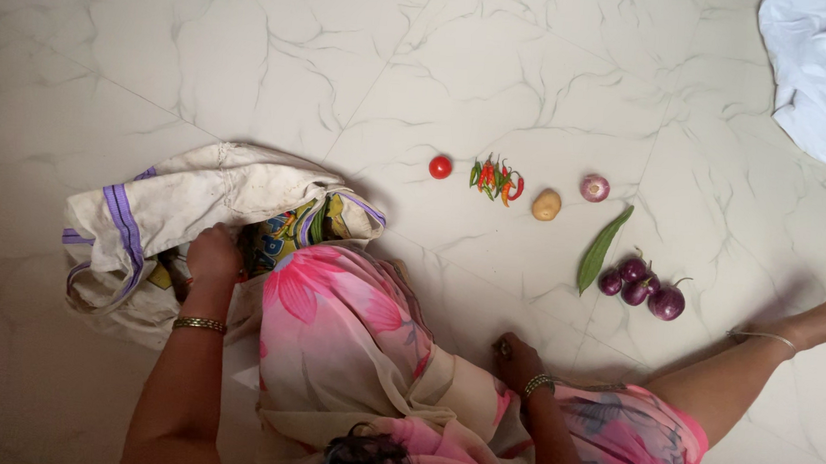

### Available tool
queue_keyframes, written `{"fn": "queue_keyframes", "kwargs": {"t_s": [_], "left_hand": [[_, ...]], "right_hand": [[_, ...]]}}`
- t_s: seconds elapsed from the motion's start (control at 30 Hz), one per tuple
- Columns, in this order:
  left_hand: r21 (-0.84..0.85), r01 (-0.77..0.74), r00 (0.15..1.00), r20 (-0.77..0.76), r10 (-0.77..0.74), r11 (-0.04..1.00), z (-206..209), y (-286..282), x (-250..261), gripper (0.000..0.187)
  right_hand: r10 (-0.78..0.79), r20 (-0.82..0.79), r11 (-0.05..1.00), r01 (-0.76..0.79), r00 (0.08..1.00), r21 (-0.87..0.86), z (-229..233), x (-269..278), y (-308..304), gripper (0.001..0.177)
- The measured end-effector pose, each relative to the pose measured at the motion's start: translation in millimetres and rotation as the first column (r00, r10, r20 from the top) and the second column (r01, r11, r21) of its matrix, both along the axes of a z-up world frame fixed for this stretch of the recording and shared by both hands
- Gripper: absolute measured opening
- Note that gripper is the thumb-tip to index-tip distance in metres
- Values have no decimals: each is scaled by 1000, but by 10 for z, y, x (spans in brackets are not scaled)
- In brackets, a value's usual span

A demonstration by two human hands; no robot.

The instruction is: The person sits on the floor and uses a small knife to peel the outer skin off a green chili pepper and then a red onion. Various other vegetables are arranged on the floor nearby.

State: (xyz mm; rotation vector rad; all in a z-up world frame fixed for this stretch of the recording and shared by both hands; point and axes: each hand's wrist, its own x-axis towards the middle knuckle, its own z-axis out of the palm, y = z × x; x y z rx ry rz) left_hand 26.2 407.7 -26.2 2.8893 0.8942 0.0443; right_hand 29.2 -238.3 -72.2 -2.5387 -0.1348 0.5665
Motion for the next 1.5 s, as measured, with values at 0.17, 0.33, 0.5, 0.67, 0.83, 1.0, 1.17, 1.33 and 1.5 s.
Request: {"fn": "queue_keyframes", "kwargs": {"t_s": [0.17, 0.33, 0.5, 0.67, 0.83, 1.0, 1.17, 1.33, 1.5], "left_hand": [[14, 30, 1000, 1, -30, 999, 184, -100, -23, 22], [84, 77, 997, -17, -76, 993, 387, -136, -44, 18], [109, 59, 998, 25, -62, 992, 413, -80, -99, 14], [77, 24, 981, 188, -38, 997, 531, -78, -118, 12], [-88, 146, 889, 448, -91, 985, 858, -428, 48, 17], [-551, 437, 865, 475, -163, 711, 753, -1769, 524, 21], [-913, 378, 920, 388, -44, -157, -18, -3551, 1027, 33], [-948, -81, 975, -11, -224, -309, -436, -4333, 1086, 21], [-928, -234, 954, -161, -255, -290, -558, -4383, 1017, 19]], "right_hand": [[2, 1, 1000, -2, 1000, 10, -30, -13, -15, 27], [10, 6, 1000, -10, 1000, 30, -53, -14, -39, 26], [21, -14, 999, -20, 1000, 25, -48, -4, -39, 29], [0, -7, 1000, 0, 1000, 0, -45, -4, -7, 29], [27, -17, 1000, -27, 1000, 13, -68, 28, -33, 29], [-60, 12, 995, 59, 998, 78, -85, 33, -17, 31], [-333, 148, 910, 275, 931, 311, -8, 58, -199, 39], [-547, -20, 657, 444, 837, 609, 220, 338, -292, 23], [-474, 213, 722, 239, 854, 649, 504, 515, 40, 13]]}}
